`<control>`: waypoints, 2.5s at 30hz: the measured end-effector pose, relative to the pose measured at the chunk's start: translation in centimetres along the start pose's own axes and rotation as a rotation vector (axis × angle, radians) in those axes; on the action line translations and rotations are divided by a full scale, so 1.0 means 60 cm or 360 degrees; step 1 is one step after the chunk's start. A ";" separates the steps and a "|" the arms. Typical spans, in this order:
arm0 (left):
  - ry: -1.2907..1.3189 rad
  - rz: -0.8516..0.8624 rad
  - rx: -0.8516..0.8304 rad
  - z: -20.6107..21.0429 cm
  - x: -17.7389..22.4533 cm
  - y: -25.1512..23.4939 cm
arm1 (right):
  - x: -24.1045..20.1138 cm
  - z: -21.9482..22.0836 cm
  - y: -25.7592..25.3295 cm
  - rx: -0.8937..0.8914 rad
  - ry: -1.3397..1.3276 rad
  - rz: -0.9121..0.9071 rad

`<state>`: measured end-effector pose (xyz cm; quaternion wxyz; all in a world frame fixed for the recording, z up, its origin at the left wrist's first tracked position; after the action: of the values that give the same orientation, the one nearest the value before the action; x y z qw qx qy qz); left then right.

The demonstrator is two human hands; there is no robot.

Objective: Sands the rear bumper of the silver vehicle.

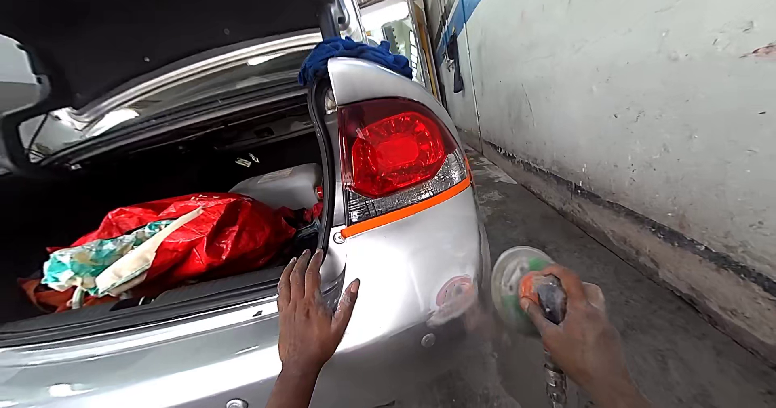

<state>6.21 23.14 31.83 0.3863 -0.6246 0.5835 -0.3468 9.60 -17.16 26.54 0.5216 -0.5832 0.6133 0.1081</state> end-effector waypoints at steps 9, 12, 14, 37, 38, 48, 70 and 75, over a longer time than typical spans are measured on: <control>0.0014 0.0016 0.0004 -0.002 -0.001 -0.002 | -0.083 0.068 0.028 0.0087 -0.0048 -0.0353; -0.0004 0.0006 -0.0014 -0.004 0.002 0.003 | -0.113 0.069 0.021 0.0113 0.0028 -0.0390; -0.0002 0.0001 -0.0015 -0.004 0.003 0.002 | -0.123 0.065 0.006 0.0112 0.0050 -0.0370; -0.0012 -0.0014 -0.0015 0.001 0.004 0.003 | -0.139 0.062 -0.027 0.0319 0.0022 -0.0240; -0.0014 -0.0016 -0.0010 0.000 0.004 0.003 | -0.139 0.063 -0.026 0.0337 0.0018 -0.0245; -0.0014 -0.0013 -0.0007 0.001 0.003 0.004 | -0.127 0.067 -0.019 0.0378 -0.0005 -0.0295; -0.0009 -0.0022 -0.0009 0.002 0.002 0.005 | -0.138 0.070 -0.018 0.0436 -0.0028 -0.0207; -0.0004 -0.0018 -0.0002 0.003 0.004 0.005 | -0.141 0.069 -0.018 0.0411 -0.0036 -0.0180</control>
<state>6.24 22.93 31.50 0.3846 -0.6287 0.5795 -0.3477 10.74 -9.31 31.77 0.6043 -0.5436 0.5824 0.0054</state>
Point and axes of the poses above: each hand's wrist, its own y-axis away from the middle knuckle, its own z-axis out of the palm, x = y × z, the point moved 1 cm from there along -y, towards the middle knuckle, and after that the axes turned 2 degrees about -y, right-handed, at the moved point
